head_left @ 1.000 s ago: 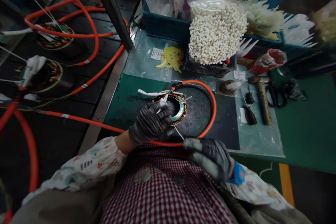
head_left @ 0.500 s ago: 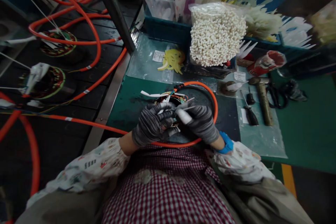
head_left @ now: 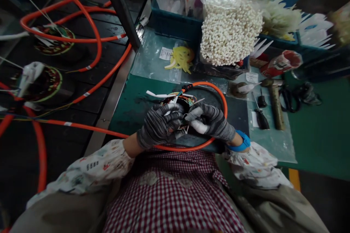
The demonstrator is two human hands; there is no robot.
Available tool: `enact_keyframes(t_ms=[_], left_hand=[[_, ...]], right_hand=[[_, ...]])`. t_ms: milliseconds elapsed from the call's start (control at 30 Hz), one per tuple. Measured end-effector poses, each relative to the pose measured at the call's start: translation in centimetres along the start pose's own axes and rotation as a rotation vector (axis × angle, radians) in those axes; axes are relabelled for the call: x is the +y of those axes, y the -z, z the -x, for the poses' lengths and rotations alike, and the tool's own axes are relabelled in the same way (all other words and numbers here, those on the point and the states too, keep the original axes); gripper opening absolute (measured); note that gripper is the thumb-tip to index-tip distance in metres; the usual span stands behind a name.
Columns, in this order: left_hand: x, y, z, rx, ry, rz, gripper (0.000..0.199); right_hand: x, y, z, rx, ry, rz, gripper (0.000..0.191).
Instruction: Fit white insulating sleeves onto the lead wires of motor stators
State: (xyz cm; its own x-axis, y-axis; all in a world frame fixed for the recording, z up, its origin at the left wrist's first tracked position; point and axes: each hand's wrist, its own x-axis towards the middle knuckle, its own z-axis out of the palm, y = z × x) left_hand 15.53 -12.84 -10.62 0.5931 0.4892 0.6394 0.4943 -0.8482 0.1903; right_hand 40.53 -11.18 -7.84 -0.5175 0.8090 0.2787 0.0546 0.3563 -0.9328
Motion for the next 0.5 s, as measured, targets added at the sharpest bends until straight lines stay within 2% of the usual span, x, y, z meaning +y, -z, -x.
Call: enact_keyframes(t_ms=[200, 300, 367, 433, 500], left_hand=[[-0.1, -0.1, 0.3, -0.012, 0.017, 0.01, 0.022], [-0.1, -0.2, 0.4, -0.019, 0.03, 0.017, 0.02], [-0.1, -0.2, 0.5, -0.04, 0.029, 0.038, 0.022], [0.0, -0.2, 0.5, -0.052, 0.033, 0.047, 0.021], [0.1, 0.0, 0.3, -0.055, 0.043, 0.04, 0.019]], right_hand=[[0.8, 0.2, 0.3, -0.034, 0.13, 0.116, 0.008], [1.4, -0.2, 1.3, -0.172, 0.18, 0.15, 0.018], [1.7, -0.8, 2.3, -0.19, 0.111, 0.168, 0.027], [2.0, -1.4, 3.3, -0.1, -0.008, 0.17, 0.035], [2.0, -1.8, 4.1, -0.091, -0.068, 0.139, 0.033]])
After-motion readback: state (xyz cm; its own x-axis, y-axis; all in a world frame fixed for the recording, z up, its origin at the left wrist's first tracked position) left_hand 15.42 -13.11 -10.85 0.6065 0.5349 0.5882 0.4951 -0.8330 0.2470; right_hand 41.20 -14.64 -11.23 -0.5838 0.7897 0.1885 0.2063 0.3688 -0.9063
